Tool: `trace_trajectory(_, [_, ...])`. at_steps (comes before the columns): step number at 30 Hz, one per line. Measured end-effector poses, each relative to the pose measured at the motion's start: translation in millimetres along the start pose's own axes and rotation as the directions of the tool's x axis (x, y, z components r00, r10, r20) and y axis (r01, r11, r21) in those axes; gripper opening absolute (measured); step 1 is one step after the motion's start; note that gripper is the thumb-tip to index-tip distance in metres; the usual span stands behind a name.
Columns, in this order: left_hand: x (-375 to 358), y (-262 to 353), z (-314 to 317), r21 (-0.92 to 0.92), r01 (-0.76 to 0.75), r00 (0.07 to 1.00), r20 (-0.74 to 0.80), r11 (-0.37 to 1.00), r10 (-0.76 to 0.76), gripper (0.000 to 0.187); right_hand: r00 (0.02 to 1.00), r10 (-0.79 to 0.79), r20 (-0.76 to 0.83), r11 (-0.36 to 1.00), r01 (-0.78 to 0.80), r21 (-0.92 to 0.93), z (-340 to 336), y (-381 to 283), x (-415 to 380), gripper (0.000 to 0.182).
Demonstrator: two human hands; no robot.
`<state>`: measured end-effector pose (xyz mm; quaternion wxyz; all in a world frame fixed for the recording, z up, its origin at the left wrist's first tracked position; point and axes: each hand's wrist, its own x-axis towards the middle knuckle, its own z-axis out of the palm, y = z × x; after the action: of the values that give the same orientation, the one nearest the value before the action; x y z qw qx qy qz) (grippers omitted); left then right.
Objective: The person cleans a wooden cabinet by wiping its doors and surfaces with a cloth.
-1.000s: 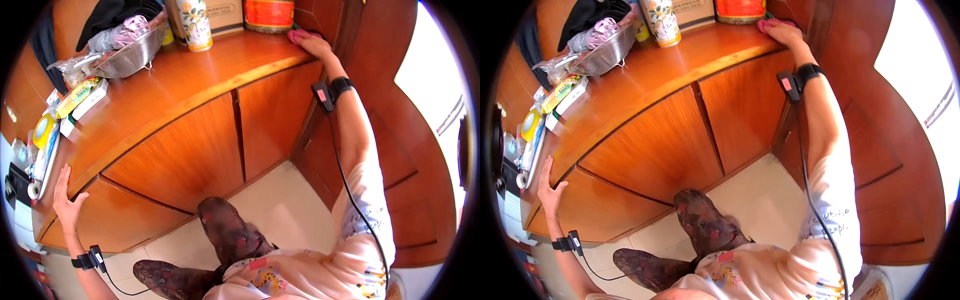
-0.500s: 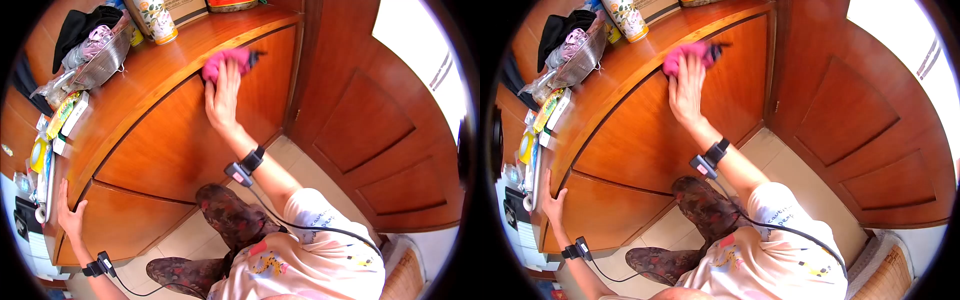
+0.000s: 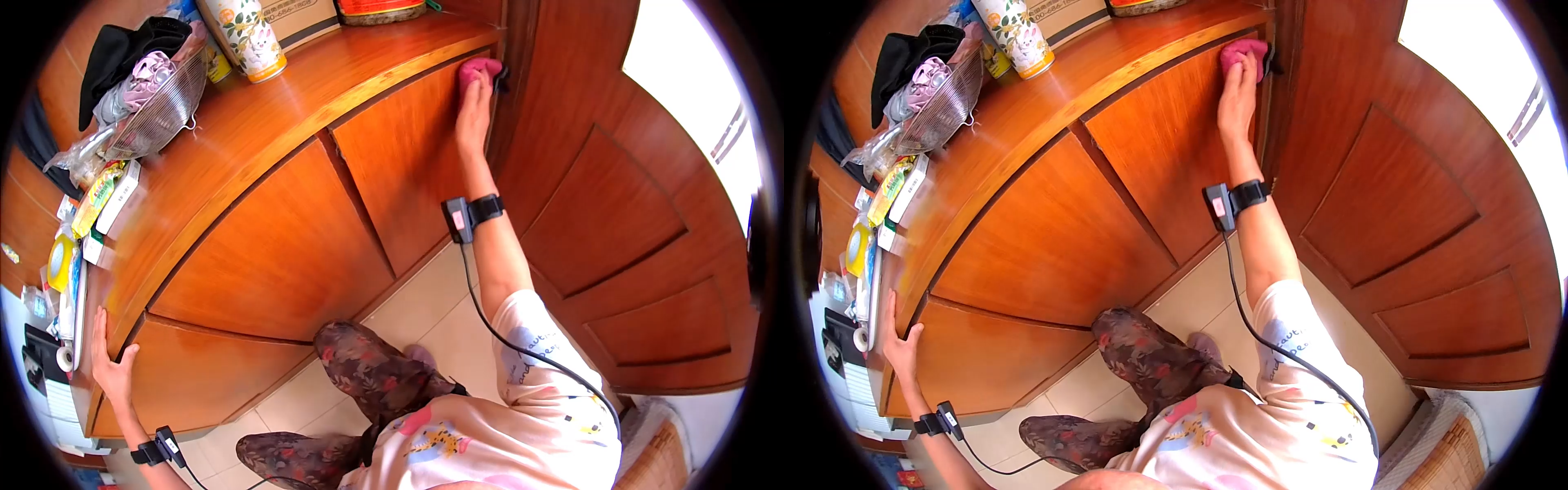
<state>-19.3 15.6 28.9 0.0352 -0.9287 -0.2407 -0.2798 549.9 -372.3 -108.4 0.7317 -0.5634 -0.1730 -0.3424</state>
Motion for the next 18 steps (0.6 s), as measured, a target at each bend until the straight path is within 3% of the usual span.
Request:
trace_trajectory(1, [1, 1, -1, 0.002, -0.009, 1.000, 0.001, 1.000, 0.009, 0.074, 1.000, -0.001, -0.003, 1.000, 0.001, 0.001, 1, -3, 0, 0.050])
trace_trajectory(3, [1, 0, 0, -0.001, -0.006, 1.000, -0.003, 1.000, 0.006, 0.074, 0.973, 0.205, -0.104, 0.972, -0.190, 0.138, 16, -8, -7, 0.046])
trace_trajectory(4, [0, 1, 0, -0.004, 0.002, 1.000, -0.004, 1.000, -0.002, 0.074, 0.960, 0.236, -0.152, 0.962, -0.209, 0.173, 27, -13, -19, 0.044])
trace_trajectory(5, [0, 1, 0, -0.004, 0.002, 1.000, -0.003, 1.000, -0.002, 0.074, 0.966, 0.243, -0.092, 0.953, -0.220, 0.211, 25, -4, -19, 0.037])
trace_trajectory(7, [0, 4, -1, -0.013, 0.020, 1.000, -0.002, 1.000, -0.020, 0.073, 0.979, 0.200, -0.026, 0.964, -0.192, 0.186, 41, -35, -61, 0.025])
trace_trajectory(9, [-1, -2, 0, -0.009, 0.012, 1.000, -0.006, 1.000, -0.012, 0.073, 0.999, 0.030, 0.033, 0.997, -0.032, 0.069, 62, -67, -129, 0.016])
trace_trajectory(10, [-1, -2, 1, -0.001, 0.005, 1.000, 0.000, 1.000, -0.005, 0.073, 0.984, -0.177, 0.023, 0.979, 0.179, -0.099, 77, -74, -175, 0.023])
trace_trajectory(14, [-2, -2, 0, -0.017, -0.001, 1.000, 0.004, 1.000, 0.001, 0.073, 0.979, -0.160, 0.128, 0.980, 0.173, -0.098, 71, -64, -212, 0.050])
trace_trajectory(17, [-3, -6, -1, 0.010, -0.020, 1.000, 0.004, 1.000, 0.020, 0.073, 0.973, -0.206, 0.104, 0.946, 0.225, -0.234, 48, -31, -171, 0.056])
trace_trajectory(18, [-1, -4, 1, 0.006, -0.009, 1.000, 0.003, 1.000, 0.009, 0.073, 0.993, -0.106, 0.045, 0.947, 0.115, -0.299, 37, -13, -125, 0.054])
